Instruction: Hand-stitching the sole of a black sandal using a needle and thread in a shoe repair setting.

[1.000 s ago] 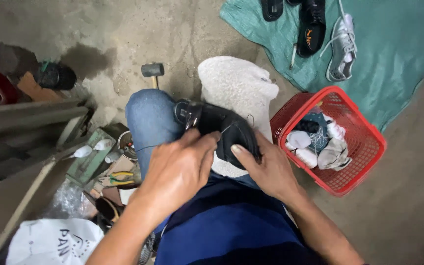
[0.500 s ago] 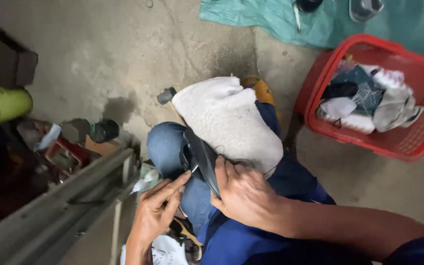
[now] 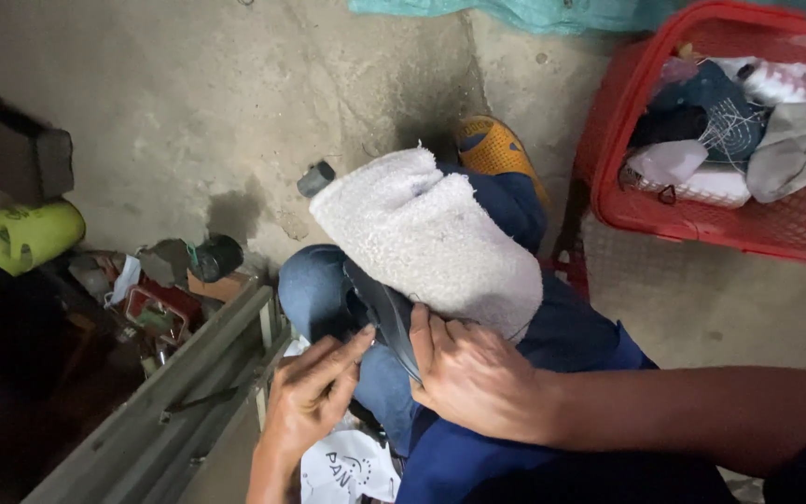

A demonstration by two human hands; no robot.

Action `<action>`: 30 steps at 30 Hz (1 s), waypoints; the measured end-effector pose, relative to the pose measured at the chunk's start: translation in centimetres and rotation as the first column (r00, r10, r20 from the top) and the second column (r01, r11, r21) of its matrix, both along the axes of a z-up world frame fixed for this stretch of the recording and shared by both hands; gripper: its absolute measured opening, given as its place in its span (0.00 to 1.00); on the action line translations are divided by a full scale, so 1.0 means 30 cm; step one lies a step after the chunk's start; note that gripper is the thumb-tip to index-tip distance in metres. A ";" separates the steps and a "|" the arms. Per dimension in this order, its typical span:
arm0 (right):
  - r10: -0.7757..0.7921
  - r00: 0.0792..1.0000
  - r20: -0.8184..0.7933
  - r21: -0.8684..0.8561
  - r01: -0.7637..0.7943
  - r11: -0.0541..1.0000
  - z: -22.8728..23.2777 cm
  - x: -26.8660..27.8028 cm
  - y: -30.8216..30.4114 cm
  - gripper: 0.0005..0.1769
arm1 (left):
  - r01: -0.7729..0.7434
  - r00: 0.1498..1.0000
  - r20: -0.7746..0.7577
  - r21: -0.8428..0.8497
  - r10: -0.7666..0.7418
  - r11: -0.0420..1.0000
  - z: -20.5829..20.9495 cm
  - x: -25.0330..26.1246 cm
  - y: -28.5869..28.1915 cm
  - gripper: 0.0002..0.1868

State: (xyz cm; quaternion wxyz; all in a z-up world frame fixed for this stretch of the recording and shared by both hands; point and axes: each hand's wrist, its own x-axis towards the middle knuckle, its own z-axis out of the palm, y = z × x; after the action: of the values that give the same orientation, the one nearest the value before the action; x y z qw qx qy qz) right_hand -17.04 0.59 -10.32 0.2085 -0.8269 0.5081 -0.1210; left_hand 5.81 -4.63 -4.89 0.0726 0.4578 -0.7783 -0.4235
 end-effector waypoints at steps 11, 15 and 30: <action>-0.028 1.000 0.005 0.025 0.028 0.999 0.024 -0.002 -0.018 0.48 | -0.256 0.963 -0.054 0.133 0.265 0.957 -0.084 0.013 0.038 0.11; -0.002 1.000 0.001 0.030 0.002 1.000 0.015 0.008 -0.012 0.53 | -0.144 0.988 -0.050 -0.018 0.143 0.989 -0.066 -0.016 0.008 0.09; 0.040 0.985 -0.168 -0.230 -0.079 0.970 0.067 0.070 0.005 0.34 | -0.274 0.961 -0.011 0.049 0.275 0.961 -0.115 0.037 0.108 0.08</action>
State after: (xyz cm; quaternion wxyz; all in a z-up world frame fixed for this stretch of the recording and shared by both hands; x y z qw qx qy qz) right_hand -14.94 0.73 -8.31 0.0703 -0.8679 0.4802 -0.1064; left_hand 6.91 -1.38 -8.33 0.1268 0.5590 -0.6966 -0.4315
